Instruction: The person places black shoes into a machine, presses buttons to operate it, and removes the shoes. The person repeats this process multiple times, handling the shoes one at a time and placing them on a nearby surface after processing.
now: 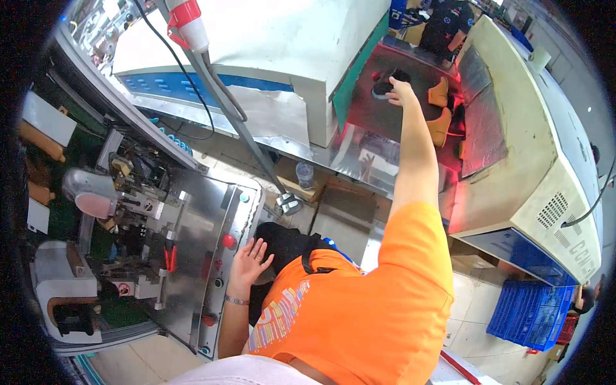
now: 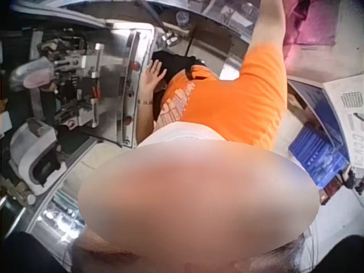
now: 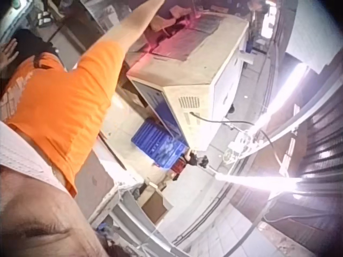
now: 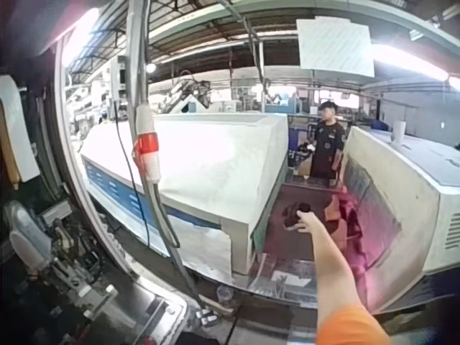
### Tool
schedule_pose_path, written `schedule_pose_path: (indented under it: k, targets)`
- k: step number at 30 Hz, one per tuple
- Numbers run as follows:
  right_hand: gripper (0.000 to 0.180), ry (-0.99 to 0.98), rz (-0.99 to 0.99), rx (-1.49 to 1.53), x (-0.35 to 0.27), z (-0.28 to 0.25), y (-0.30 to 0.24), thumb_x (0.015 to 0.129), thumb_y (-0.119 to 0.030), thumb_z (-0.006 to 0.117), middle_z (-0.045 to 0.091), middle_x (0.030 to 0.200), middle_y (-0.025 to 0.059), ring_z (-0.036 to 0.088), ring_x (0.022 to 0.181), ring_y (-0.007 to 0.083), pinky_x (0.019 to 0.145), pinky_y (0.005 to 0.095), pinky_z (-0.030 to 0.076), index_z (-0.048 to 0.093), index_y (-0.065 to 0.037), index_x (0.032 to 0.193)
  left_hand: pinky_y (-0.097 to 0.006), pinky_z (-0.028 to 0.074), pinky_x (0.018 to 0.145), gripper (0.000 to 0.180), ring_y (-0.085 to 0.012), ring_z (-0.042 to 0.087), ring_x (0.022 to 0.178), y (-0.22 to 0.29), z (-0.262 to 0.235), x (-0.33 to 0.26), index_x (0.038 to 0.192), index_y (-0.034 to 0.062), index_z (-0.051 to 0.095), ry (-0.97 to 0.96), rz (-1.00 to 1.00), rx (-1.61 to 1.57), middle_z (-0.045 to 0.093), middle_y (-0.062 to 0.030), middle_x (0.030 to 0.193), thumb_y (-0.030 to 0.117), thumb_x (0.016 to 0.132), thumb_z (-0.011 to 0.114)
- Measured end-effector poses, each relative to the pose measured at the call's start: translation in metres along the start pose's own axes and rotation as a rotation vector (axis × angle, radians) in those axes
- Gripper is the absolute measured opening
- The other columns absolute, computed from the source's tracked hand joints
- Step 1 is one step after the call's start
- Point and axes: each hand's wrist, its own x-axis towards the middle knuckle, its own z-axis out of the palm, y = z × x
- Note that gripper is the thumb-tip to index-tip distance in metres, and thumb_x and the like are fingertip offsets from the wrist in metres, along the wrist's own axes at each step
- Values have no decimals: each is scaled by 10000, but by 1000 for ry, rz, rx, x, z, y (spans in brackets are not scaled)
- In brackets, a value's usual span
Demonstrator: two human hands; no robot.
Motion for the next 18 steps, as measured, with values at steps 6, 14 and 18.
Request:
schedule_pose_path:
  k: [6, 14, 18]
  targets:
    - [397, -32, 33, -140, 24, 51, 75, 821, -260, 616, 601, 966, 158, 622, 796, 259, 693, 397, 515, 510, -20, 1119, -431, 390, 930, 247, -199, 493, 1085, -3, -9, -28, 1135, 111, 490, 22, 210, 64, 526, -52, 1162, 163, 894, 486]
    - [312, -754, 111, -121, -131, 138, 187, 813, -202, 602, 644, 904, 55, 606, 764, 117, 663, 254, 484, 568, -41, 1078, -407, 357, 936, 303, -277, 477, 1099, 7, -30, -25, 1075, 60, 531, 449, 1211, 1318, 527, -98, 1162, 41, 777, 583]
    - [262, -814, -95, -176, -200, 230, 201, 833, -154, 575, 640, 867, 65, 595, 734, 101, 613, 231, 467, 591, -2, 1046, -505, 221, 1024, 379, -337, 355, 1222, 14, -30, -7, 1135, 74, 501, 754, 1328, 1645, 467, -132, 1241, 121, 770, 592]
